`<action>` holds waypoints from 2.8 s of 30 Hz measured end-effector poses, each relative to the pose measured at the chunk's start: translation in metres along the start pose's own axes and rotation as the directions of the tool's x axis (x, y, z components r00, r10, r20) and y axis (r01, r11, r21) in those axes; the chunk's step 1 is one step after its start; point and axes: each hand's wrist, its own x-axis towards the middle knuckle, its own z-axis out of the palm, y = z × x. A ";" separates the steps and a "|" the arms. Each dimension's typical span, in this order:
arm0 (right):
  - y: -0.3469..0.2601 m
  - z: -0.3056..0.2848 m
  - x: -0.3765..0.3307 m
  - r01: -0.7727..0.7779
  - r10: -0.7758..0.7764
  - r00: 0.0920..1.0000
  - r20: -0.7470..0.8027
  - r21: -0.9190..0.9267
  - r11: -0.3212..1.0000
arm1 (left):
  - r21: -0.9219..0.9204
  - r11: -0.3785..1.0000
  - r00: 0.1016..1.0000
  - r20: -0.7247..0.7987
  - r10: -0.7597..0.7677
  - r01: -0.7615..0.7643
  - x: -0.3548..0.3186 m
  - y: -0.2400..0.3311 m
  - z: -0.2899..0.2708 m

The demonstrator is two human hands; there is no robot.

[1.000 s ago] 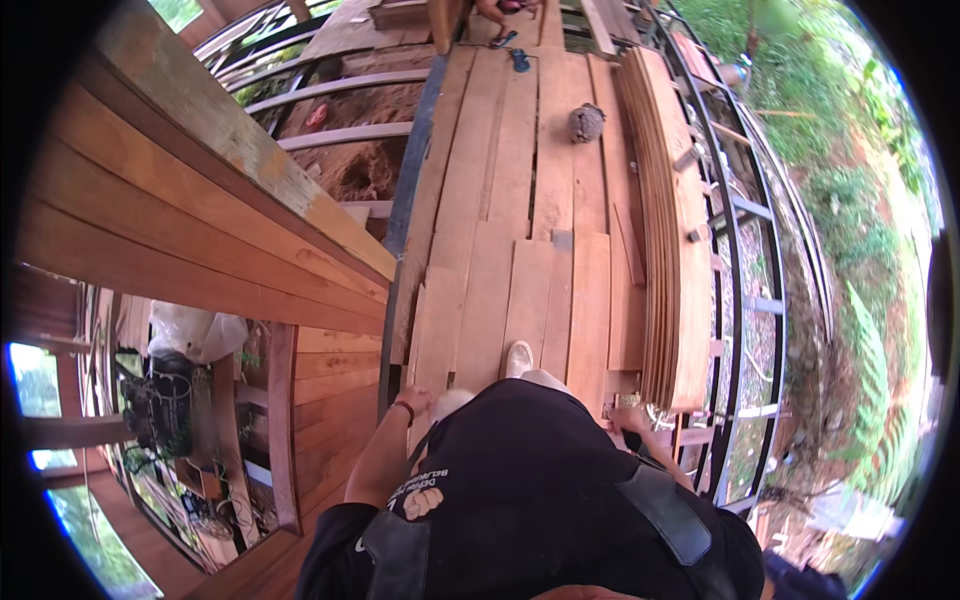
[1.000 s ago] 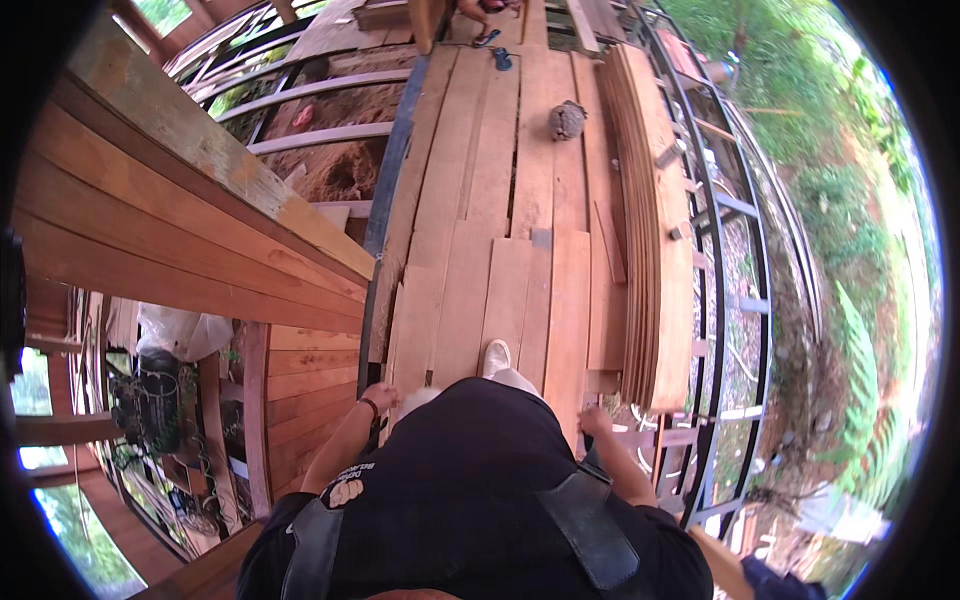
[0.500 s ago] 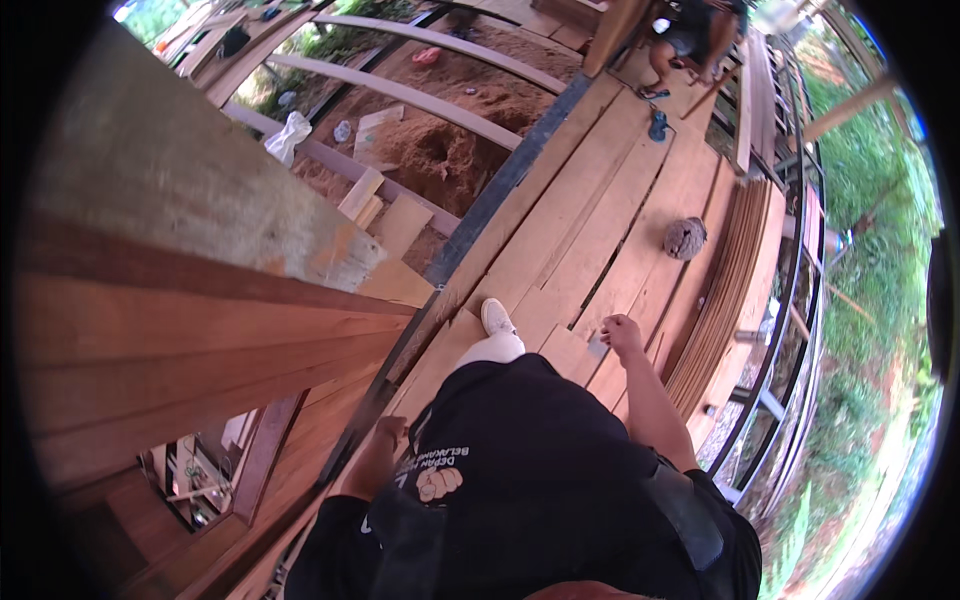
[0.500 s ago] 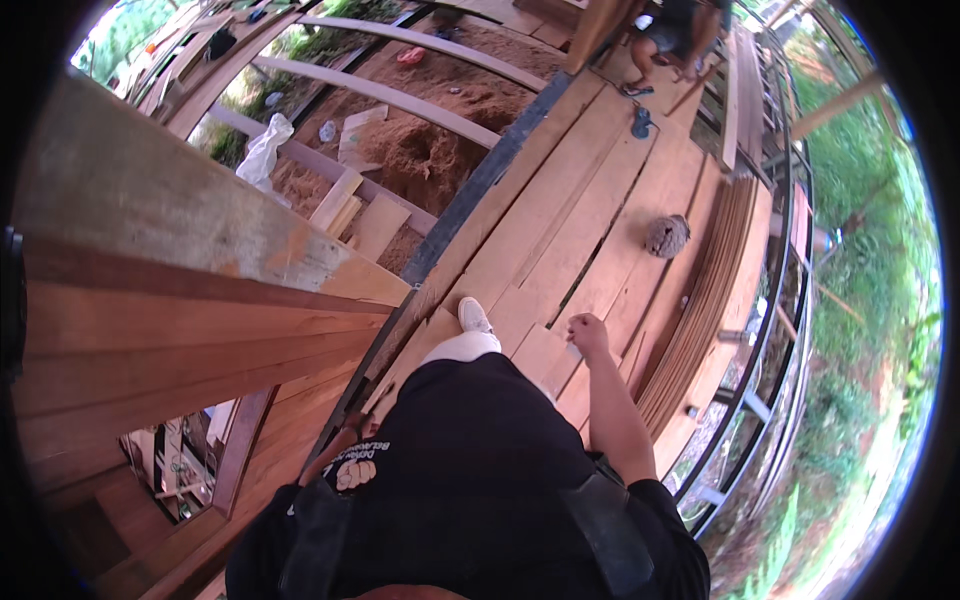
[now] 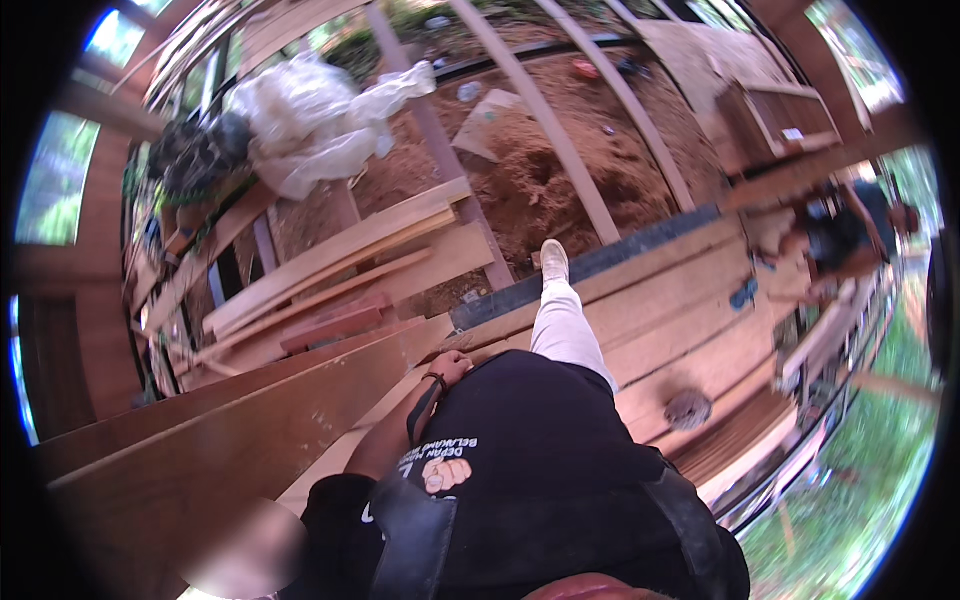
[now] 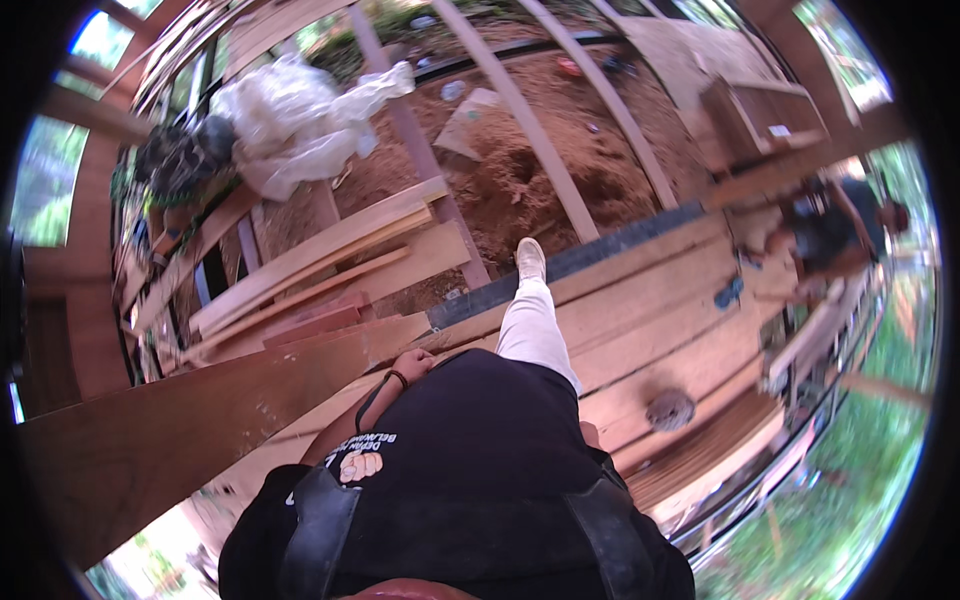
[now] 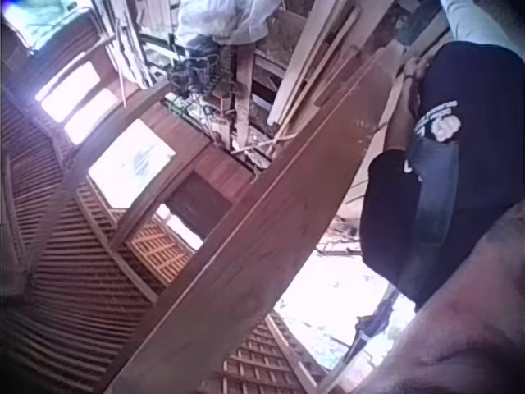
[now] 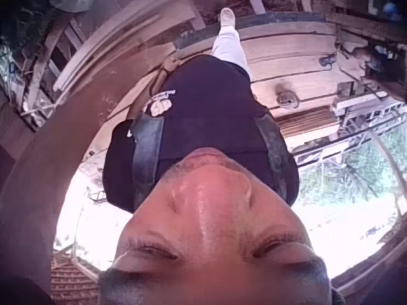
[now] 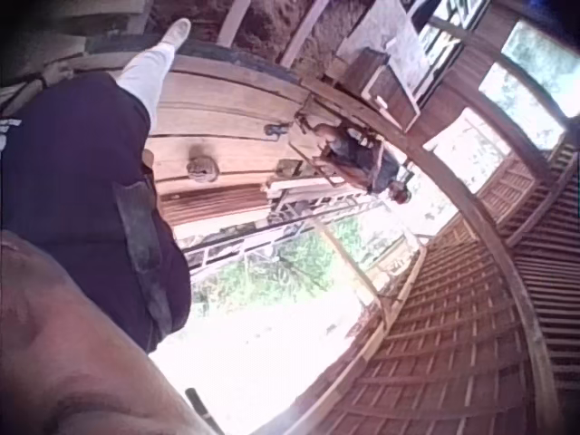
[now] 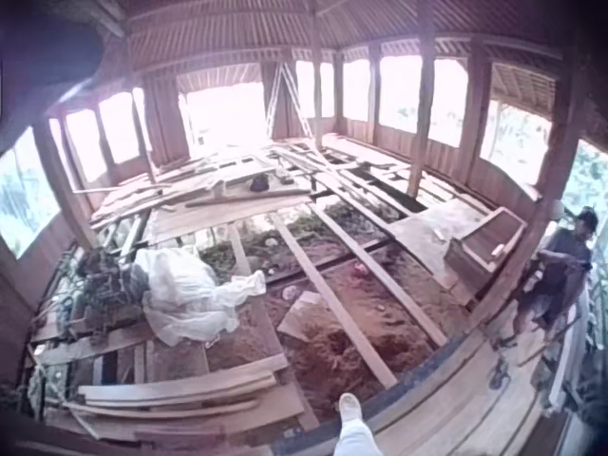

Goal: The person assembles a wooden frame on a deck. They apply glue to a wooden strip, position it on the frame, measure with a square, and secure it using a nail gun. The person repeats this process for additional strips.

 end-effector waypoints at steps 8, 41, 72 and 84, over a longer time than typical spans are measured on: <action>-0.055 -0.328 0.174 -0.102 0.198 0.980 -0.035 0.762 0.639 | 0.265 0.913 0.937 -0.248 -0.246 0.310 0.000 0.005 -0.011; -0.516 -0.591 0.496 0.069 -0.113 0.977 0.179 0.235 0.970 | -0.874 0.453 0.546 -0.470 -0.694 -0.176 0.103 0.094 -0.287; -0.987 -0.519 0.659 0.860 -0.445 0.509 0.736 -0.453 0.233 | -0.949 0.268 0.427 -0.176 -0.887 0.166 0.241 0.065 -0.329; -1.232 -0.400 0.573 0.592 -0.546 0.677 0.493 0.076 0.803 | -0.773 -0.147 0.159 0.060 -0.985 -0.617 0.033 -0.131 -0.469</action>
